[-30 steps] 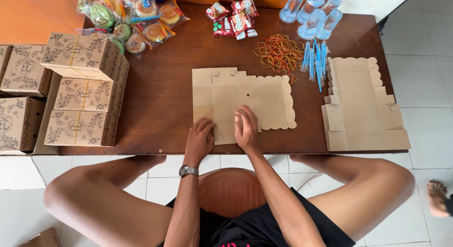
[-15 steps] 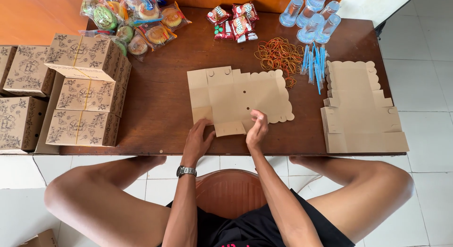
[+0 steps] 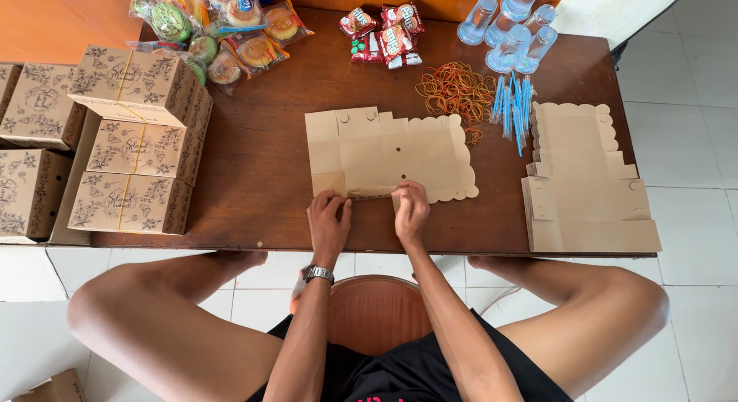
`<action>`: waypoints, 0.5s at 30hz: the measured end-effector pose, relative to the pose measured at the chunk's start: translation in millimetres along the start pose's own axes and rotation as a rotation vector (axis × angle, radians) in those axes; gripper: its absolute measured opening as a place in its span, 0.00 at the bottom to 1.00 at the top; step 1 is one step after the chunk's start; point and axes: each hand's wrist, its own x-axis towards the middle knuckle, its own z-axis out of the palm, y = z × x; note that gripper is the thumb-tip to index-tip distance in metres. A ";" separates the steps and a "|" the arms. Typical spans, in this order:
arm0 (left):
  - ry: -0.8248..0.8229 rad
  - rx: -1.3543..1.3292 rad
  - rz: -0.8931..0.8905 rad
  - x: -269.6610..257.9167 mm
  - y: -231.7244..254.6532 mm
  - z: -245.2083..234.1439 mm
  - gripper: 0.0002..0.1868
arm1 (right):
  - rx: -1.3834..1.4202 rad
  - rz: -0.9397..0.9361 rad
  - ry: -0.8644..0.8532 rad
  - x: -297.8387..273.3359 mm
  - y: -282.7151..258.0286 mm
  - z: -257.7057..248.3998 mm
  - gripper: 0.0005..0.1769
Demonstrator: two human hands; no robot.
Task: Folding cardboard boxes and filling them with snacks and water bottles.
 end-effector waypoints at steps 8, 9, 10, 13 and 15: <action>-0.024 0.053 0.051 -3.6 4.2 -4.1 0.06 | -0.288 -0.130 -0.046 -0.3 -16.7 4.5 0.06; -0.025 0.073 0.080 -4.3 3.5 -3.2 0.06 | -0.334 -0.152 -0.048 -0.7 -14.0 5.8 0.07; -0.026 0.073 0.079 -5.0 2.3 -1.8 0.06 | -0.334 -0.151 -0.049 -0.8 -14.6 6.2 0.07; -0.030 0.130 0.105 -7.5 -1.4 3.3 0.08 | -0.371 -0.167 -0.070 -1.6 -13.6 7.6 0.10; -0.021 0.172 0.124 -9.1 -4.9 7.3 0.09 | -0.461 -0.211 -0.073 -2.8 -9.5 10.0 0.13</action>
